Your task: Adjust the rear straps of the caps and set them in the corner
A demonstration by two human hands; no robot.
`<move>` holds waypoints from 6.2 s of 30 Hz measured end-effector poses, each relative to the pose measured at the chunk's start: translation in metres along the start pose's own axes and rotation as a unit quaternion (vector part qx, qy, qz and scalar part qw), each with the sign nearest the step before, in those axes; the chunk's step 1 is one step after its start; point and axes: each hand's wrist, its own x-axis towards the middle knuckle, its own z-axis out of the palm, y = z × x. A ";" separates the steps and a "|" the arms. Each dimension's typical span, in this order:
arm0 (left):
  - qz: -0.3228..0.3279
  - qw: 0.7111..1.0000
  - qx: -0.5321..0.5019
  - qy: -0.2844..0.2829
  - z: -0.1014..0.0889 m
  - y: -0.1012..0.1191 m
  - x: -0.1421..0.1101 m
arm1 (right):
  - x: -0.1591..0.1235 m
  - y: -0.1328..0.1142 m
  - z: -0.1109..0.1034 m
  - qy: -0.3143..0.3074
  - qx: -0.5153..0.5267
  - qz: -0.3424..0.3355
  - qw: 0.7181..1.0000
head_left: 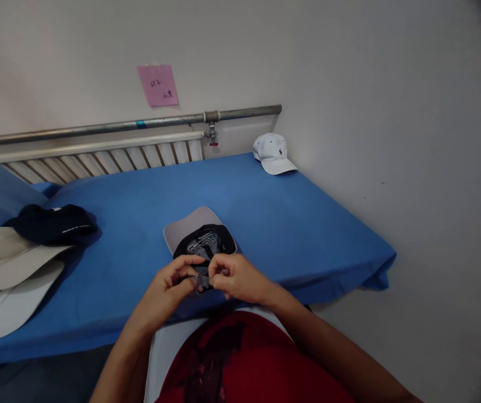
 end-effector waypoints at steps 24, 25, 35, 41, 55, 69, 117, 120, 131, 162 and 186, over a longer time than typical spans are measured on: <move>0.014 0.990 0.139 0.027 0.005 0.007 0.001 | -0.002 -0.003 0.011 0.093 -0.093 -0.083 0.988; 0.015 0.990 0.138 0.028 0.006 0.007 0.001 | -0.001 -0.002 0.011 0.092 -0.088 -0.080 0.989; 0.020 0.988 0.151 0.038 0.005 0.007 0.002 | 0.002 0.001 0.009 0.097 -0.117 -0.093 0.984; 0.001 0.999 0.050 0.022 -0.005 0.001 0.002 | 0.004 0.004 0.005 0.076 0.181 -0.026 0.980; 0.076 0.988 0.133 0.016 0.000 0.001 -0.001 | 0.005 0.006 0.010 0.006 0.417 -0.045 0.908; 0.118 0.958 0.255 0.059 0.005 0.003 0.000 | 0.004 0.003 0.011 0.045 0.413 -0.075 0.907; 0.003 0.996 0.060 0.060 0.003 0.001 -0.004 | -0.013 -0.023 0.010 0.105 -0.110 -0.091 0.984; -0.010 0.997 0.050 0.049 0.004 0.002 -0.004 | -0.013 -0.022 0.009 0.092 -0.084 -0.064 0.990; -0.018 0.997 0.066 0.029 0.003 0.002 -0.005 | -0.012 -0.020 0.006 0.049 -0.092 -0.066 0.992; -0.036 0.990 -0.064 0.123 0.010 0.004 0.003 | -0.007 0.002 0.019 0.126 -0.066 -0.193 0.971; -0.028 0.996 0.040 0.078 0.002 0.006 -0.003 | -0.003 0.008 0.020 0.136 -0.129 -0.317 0.930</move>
